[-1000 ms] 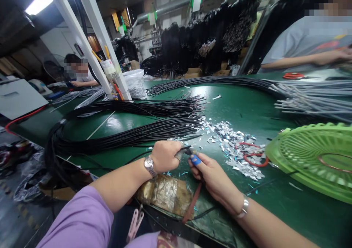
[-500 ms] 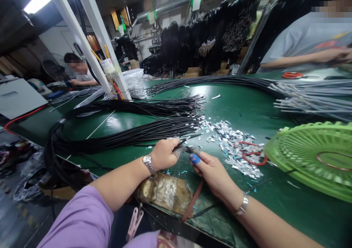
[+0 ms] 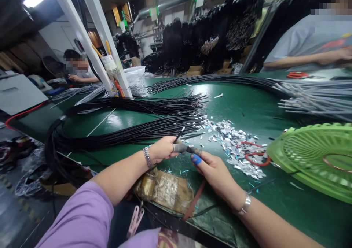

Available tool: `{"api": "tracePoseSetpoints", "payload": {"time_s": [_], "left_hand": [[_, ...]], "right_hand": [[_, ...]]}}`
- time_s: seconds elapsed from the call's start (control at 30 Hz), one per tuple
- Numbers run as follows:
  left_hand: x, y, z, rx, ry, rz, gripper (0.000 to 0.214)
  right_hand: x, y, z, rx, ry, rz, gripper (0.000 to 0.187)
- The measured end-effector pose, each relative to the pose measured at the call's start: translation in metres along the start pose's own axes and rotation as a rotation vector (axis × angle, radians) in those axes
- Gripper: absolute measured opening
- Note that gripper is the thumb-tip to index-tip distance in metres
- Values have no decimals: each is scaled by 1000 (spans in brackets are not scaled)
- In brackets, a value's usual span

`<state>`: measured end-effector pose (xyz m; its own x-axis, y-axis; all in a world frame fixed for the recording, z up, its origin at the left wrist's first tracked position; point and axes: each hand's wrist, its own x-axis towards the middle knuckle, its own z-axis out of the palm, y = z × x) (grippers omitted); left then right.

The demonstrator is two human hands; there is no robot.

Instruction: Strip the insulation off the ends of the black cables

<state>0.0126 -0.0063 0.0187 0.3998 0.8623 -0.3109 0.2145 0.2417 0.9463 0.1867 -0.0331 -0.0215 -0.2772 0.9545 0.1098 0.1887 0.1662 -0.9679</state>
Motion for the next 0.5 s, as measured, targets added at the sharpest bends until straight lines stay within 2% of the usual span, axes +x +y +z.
{"api": "tracePoseSetpoints", "payload": {"time_s": [0.23, 0.33, 0.5], "left_hand": [[5, -5, -11, -201, -247, -116, 32], [6, -5, -12, -216, -241, -133, 30], [5, -5, -10, -213, -250, -99, 30]], "right_hand": [[3, -5, -5, -69, 13, -131, 24], [4, -3, -5, -17, -16, -119, 18], [5, 6, -1, 59, 45, -93, 33]]}}
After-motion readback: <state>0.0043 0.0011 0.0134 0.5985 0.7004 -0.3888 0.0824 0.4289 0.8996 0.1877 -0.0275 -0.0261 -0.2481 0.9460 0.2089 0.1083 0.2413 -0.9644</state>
